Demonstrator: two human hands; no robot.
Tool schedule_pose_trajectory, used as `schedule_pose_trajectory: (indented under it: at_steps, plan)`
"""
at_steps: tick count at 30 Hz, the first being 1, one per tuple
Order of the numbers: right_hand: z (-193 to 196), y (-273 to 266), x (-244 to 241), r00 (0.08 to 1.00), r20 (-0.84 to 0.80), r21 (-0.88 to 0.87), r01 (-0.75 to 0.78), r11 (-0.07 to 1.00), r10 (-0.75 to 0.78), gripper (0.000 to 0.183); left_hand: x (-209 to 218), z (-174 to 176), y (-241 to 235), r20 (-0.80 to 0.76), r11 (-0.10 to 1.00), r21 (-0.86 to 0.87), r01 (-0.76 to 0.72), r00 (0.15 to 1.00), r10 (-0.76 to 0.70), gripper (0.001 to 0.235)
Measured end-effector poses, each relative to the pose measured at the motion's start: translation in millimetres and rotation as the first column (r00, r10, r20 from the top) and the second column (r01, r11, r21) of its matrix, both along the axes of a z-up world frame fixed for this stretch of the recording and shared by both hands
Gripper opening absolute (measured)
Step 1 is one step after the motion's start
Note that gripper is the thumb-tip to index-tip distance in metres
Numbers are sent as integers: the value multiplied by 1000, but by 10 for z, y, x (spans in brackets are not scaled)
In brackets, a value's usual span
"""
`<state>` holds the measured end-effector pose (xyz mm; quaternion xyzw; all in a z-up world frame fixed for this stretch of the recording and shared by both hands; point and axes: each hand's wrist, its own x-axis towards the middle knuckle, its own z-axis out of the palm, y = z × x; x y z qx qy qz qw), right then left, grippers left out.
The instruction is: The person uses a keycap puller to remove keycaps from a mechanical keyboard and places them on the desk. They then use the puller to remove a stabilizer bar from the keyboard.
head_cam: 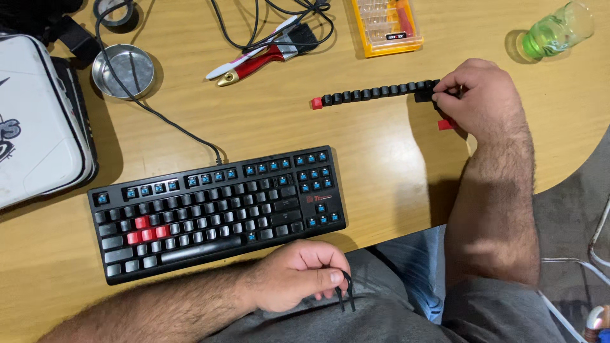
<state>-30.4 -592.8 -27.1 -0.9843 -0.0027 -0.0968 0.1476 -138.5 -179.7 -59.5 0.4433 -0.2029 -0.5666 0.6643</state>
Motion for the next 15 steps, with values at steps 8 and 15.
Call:
schedule_pose_trajectory:
  at_steps: [8, 15]
  plan:
    - [176, 335, -52, 984, 139, -55, -104, 993, 111, 9, -44, -56, -21, -7, 999, -38, -20, 1000, 20, 14]
    - [517, 2063, -114, 740, -40, 94, -666, 740, 671, 29, -74, -126, -47, 19, 996, -92, -3, 1000, 5, 13]
